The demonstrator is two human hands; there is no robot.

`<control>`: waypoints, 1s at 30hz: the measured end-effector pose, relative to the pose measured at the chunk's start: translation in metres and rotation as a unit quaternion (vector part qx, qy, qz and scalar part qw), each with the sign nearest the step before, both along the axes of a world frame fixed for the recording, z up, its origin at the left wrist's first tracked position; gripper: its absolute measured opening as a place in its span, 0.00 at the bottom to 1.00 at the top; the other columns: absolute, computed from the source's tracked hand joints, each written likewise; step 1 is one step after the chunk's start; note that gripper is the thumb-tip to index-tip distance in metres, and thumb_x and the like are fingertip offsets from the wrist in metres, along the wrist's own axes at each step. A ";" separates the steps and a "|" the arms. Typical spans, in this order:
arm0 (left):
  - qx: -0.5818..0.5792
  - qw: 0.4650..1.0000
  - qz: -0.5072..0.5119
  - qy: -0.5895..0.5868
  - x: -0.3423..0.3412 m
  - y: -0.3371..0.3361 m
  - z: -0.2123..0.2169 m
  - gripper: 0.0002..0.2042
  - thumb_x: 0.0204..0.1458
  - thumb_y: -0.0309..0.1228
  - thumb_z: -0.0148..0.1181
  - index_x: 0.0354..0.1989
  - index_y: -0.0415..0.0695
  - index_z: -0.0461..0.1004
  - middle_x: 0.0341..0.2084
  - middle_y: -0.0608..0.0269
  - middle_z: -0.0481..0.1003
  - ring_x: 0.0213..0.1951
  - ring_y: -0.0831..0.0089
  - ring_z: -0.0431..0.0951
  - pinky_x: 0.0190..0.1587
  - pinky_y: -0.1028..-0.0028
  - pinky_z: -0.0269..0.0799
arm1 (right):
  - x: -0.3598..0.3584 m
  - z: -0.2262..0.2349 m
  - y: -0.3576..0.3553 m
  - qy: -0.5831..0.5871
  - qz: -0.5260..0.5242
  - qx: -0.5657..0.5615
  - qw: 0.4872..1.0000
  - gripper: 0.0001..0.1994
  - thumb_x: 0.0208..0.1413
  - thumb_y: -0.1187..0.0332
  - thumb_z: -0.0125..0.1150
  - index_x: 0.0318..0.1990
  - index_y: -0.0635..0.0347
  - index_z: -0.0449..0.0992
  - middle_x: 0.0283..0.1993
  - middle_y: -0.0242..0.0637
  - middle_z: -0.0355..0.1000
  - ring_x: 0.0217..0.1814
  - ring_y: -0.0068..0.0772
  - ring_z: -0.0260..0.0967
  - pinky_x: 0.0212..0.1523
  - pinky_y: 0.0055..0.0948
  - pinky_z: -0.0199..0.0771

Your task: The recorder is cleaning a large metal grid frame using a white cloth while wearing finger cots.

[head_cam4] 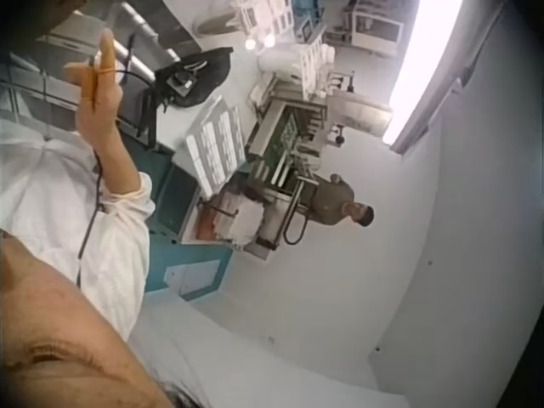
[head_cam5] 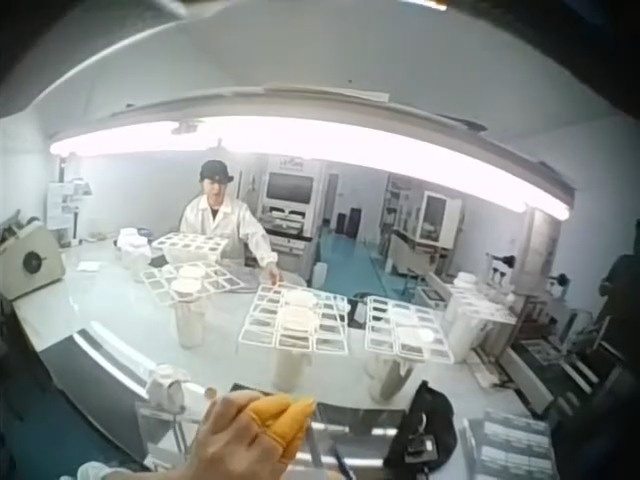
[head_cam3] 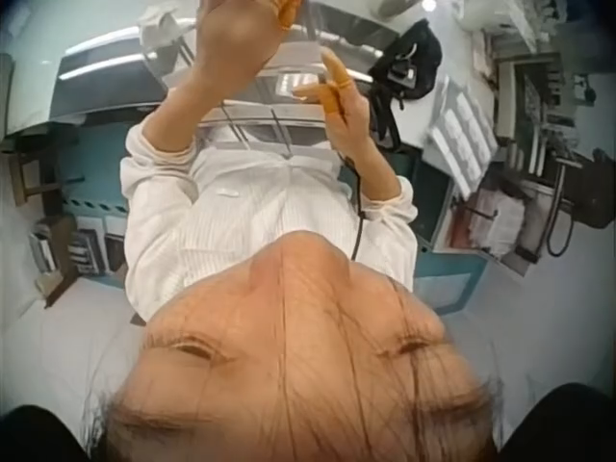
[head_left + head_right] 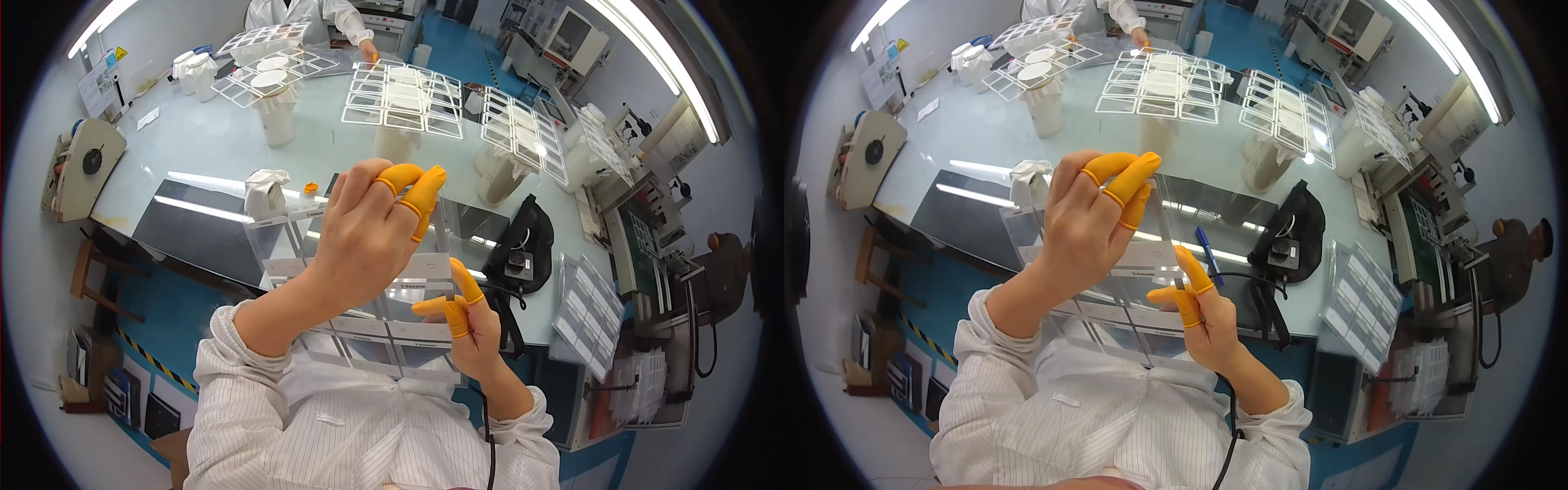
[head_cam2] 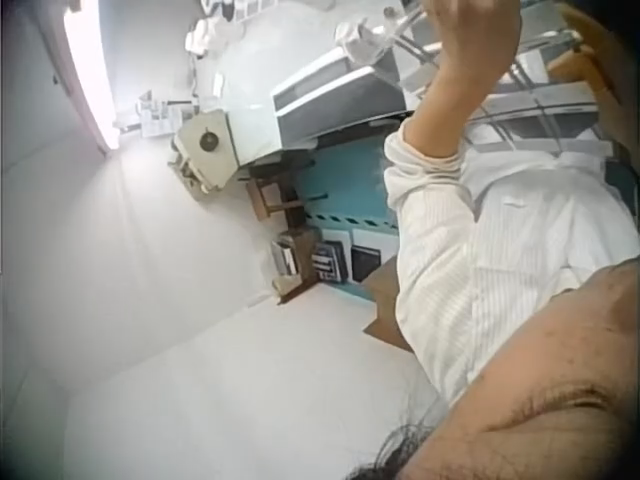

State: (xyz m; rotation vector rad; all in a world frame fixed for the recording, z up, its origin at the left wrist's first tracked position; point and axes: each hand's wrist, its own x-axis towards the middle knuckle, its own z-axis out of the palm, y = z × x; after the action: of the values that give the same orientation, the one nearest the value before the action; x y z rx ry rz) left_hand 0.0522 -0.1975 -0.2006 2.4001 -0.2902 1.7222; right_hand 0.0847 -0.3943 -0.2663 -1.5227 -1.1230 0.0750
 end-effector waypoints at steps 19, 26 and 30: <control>0.035 0.999 -0.016 0.034 0.006 0.005 -0.006 0.09 0.33 0.25 0.68 0.17 0.37 0.71 0.20 0.58 0.71 0.31 0.66 0.71 0.30 0.71 0.68 | -0.003 -0.005 -0.004 0.030 -0.006 -0.047 0.998 0.18 0.54 0.80 0.44 0.54 0.71 0.59 0.35 0.43 0.73 0.33 0.28 0.73 0.37 0.19 0.72; 0.106 0.992 0.004 0.063 -0.004 0.008 -0.019 0.10 0.35 0.24 0.61 0.28 0.35 0.75 0.19 0.61 0.69 0.31 0.67 0.69 0.32 0.72 0.66 | -0.002 -0.011 -0.004 0.058 -0.011 -0.051 0.997 0.17 0.50 0.83 0.45 0.50 0.73 0.61 0.34 0.44 0.73 0.32 0.30 0.74 0.37 0.21 0.73; 0.021 0.999 -0.030 0.037 0.004 0.012 -0.014 0.09 0.32 0.25 0.68 0.18 0.37 0.72 0.20 0.59 0.71 0.28 0.67 0.71 0.29 0.73 0.67 | -0.001 -0.013 -0.003 0.043 -0.016 -0.051 0.998 0.17 0.51 0.82 0.46 0.50 0.73 0.62 0.33 0.44 0.73 0.31 0.31 0.74 0.36 0.21 0.73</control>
State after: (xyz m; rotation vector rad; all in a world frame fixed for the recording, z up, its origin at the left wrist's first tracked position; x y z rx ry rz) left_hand 0.0564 -0.1855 -0.2143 2.4522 -0.3868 1.6134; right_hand 0.0833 -0.3975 -0.2789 -1.6122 -1.0388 0.1768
